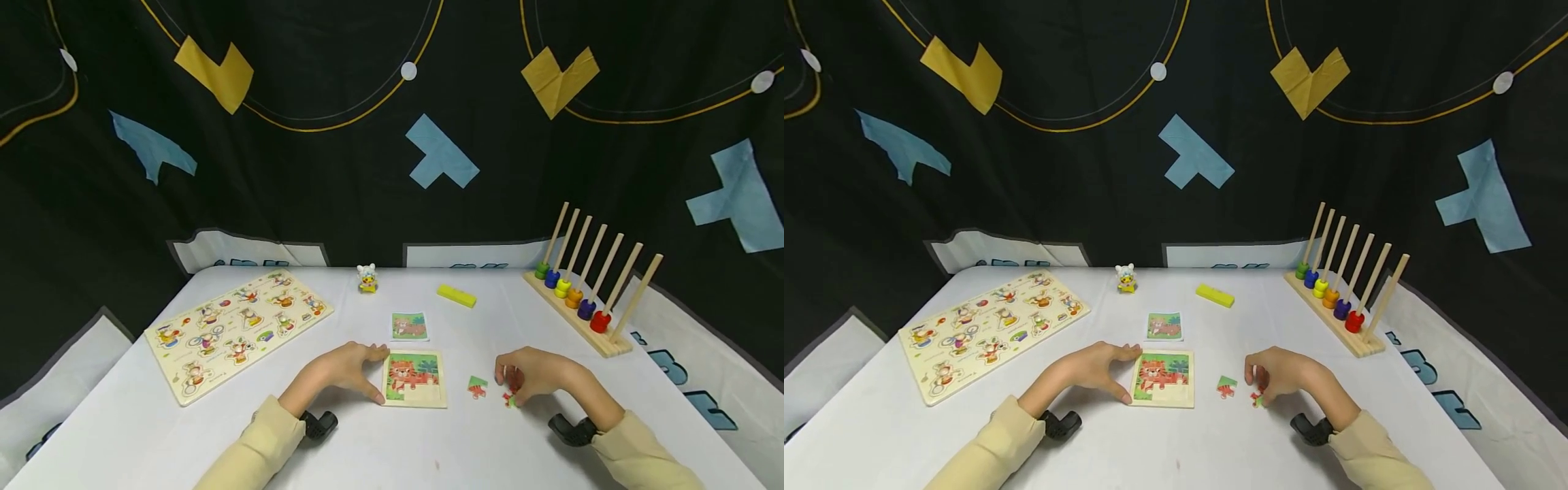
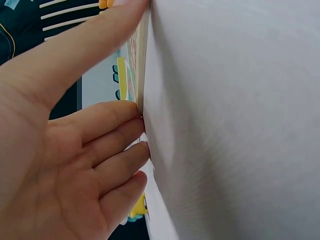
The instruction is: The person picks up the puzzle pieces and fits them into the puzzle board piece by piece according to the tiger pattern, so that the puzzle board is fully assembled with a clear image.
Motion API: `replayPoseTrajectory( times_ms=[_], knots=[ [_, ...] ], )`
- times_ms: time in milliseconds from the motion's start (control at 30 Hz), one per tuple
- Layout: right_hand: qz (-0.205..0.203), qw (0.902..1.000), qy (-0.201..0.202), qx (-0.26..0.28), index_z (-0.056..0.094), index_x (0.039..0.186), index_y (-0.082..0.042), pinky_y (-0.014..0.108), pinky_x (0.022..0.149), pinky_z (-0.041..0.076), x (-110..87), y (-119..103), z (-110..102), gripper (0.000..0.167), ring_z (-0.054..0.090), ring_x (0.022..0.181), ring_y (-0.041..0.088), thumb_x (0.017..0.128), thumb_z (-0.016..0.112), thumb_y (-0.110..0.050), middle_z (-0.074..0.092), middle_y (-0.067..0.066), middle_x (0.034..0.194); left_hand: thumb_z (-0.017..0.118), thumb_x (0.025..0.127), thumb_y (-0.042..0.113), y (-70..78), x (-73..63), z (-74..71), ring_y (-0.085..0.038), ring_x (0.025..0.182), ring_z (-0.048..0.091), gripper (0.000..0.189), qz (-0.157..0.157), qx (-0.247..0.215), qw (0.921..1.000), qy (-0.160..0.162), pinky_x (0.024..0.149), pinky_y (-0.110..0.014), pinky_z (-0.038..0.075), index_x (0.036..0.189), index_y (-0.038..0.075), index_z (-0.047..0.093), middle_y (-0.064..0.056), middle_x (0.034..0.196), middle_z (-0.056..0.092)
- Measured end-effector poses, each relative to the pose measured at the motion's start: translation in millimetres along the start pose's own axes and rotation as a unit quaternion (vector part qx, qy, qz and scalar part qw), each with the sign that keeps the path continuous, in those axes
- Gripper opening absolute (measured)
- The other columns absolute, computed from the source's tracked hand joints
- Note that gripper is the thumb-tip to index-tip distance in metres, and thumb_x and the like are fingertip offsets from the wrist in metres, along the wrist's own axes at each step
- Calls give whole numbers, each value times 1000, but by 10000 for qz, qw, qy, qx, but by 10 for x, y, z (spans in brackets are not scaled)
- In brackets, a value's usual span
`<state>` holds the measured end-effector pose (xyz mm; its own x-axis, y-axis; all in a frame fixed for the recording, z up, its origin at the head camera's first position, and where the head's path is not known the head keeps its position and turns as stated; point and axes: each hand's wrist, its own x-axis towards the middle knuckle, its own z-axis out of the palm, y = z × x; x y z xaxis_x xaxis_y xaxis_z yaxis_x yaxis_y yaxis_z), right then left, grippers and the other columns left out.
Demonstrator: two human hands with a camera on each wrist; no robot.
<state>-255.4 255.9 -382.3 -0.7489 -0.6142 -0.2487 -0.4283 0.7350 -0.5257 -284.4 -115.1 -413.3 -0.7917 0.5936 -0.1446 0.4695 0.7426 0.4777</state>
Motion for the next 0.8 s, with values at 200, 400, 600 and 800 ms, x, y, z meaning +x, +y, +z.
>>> replayPoseTrajectory(
  times_ms=[200, 400, 600, 800],
  knots=[
    [-316, 9995, -29, -91, 62, 80, -14, 22, 59, 41, -47, 52, -49, 21, 47, 68, 7, 76, 82, -13, 54, -6, 75, 87, 65, 42, 9, 1, -11, -30, 137, 36, 92, 28, 3, 10000, 19, 113, -45, 28, 140, 4, 50, -11, 147, 43],
    [-1094, 9935, 300, -73, 68, 82, -15, 22, 61, 50, 34, -43, -70, 8, 55, 73, 4, 85, 72, -9, 62, -13, 79, 88, 65, 41, 16, -18, -18, -31, 137, 36, 91, -11, -10, 10000, 16, 113, -44, 29, 139, 4, 50, -11, 147, 43],
    [-1251, 9894, 733, -50, 68, 87, -15, 22, 62, 51, 298, -301, -7, 11, 56, 72, 4, 88, 67, -3, 65, -10, 80, 88, 65, 40, 22, -22, -17, -30, 137, 37, 91, -1, -20, 10000, 25, 113, -43, 29, 139, 4, 50, -10, 147, 44],
    [-1371, 9865, 885, 104, 70, 91, -14, 22, 57, 51, 586, -482, 133, 10, 59, 65, 7, 89, 67, -4, 66, -7, 77, 87, 65, 41, 23, -12, -23, -31, 137, 36, 91, 33, -18, 10000, 43, 113, -44, 28, 139, 4, 50, -10, 147, 43]
  ],
)
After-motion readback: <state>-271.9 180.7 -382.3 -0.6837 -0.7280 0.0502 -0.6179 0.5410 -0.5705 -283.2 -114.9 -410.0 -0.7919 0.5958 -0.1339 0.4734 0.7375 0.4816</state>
